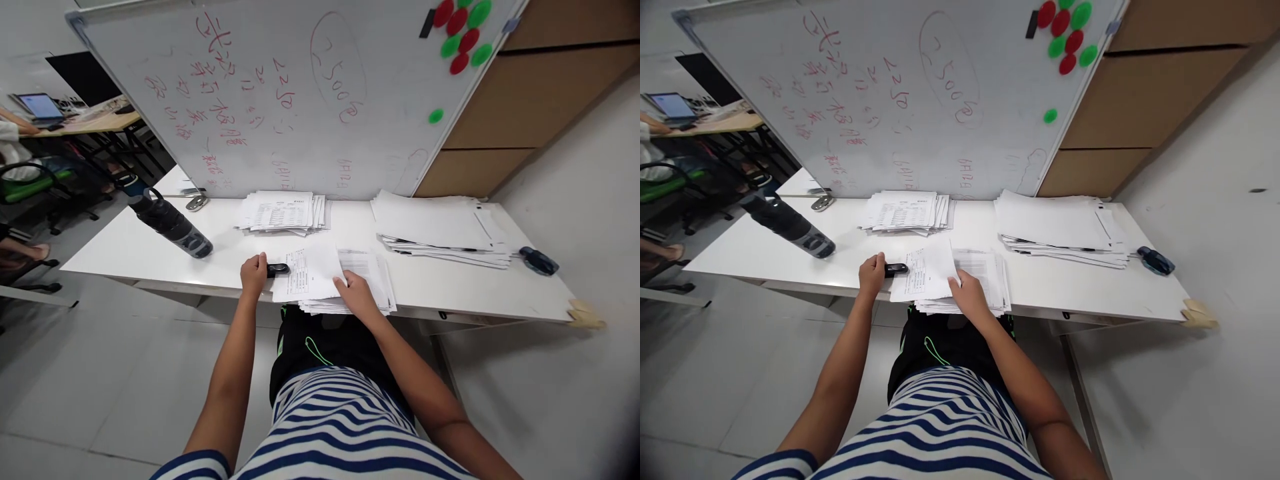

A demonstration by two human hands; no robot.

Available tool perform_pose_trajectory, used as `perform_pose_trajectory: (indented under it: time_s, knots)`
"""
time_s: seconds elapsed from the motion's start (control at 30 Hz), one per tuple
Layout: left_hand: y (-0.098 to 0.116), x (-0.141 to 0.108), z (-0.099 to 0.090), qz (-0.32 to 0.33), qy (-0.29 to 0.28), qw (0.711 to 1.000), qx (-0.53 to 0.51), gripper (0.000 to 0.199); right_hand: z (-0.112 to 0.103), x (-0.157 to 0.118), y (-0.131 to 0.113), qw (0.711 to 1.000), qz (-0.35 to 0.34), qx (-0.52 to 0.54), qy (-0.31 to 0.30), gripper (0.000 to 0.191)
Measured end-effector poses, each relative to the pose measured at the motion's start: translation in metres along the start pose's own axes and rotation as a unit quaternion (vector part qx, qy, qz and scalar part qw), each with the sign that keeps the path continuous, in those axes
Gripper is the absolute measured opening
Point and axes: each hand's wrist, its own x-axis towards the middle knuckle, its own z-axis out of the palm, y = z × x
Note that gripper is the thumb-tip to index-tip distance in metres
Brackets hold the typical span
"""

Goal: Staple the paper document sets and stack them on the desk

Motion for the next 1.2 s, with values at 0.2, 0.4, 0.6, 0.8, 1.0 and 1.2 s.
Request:
perform_pose_trajectory:
  time_s: [0.2, 0.4, 0.6, 0.8, 1.0, 1.2]
  knots:
    - [0.002, 0.001, 0.002, -0.016, 0.013, 1.0, -0.011, 0.045, -0.041, -0.012, -0.004, 0.997, 0.029, 0.065, 0.022, 0.032]
    - [0.002, 0.001, 0.001, -0.025, 0.009, 1.0, -0.01, 0.044, -0.055, -0.023, 0.011, 0.988, 0.059, 0.138, 0.031, 0.038]
    - [-0.001, 0.002, 0.003, -0.019, 0.014, 1.0, -0.018, 0.045, -0.044, -0.022, 0.024, 0.979, 0.074, 0.187, 0.022, 0.043]
    - [0.0, 0.001, 0.003, -0.015, 0.015, 1.0, -0.023, 0.045, -0.054, -0.021, 0.024, 0.977, 0.076, 0.196, 0.042, 0.043]
    - [0.001, 0.0, 0.002, -0.019, 0.008, 0.999, -0.025, 0.044, -0.074, -0.025, 0.035, 0.994, 0.075, 0.05, 0.067, 0.047]
    - [0.002, 0.001, 0.001, -0.026, 0.003, 0.999, -0.02, 0.044, -0.078, -0.025, 0.047, 0.927, 0.107, -0.327, 0.147, 0.06]
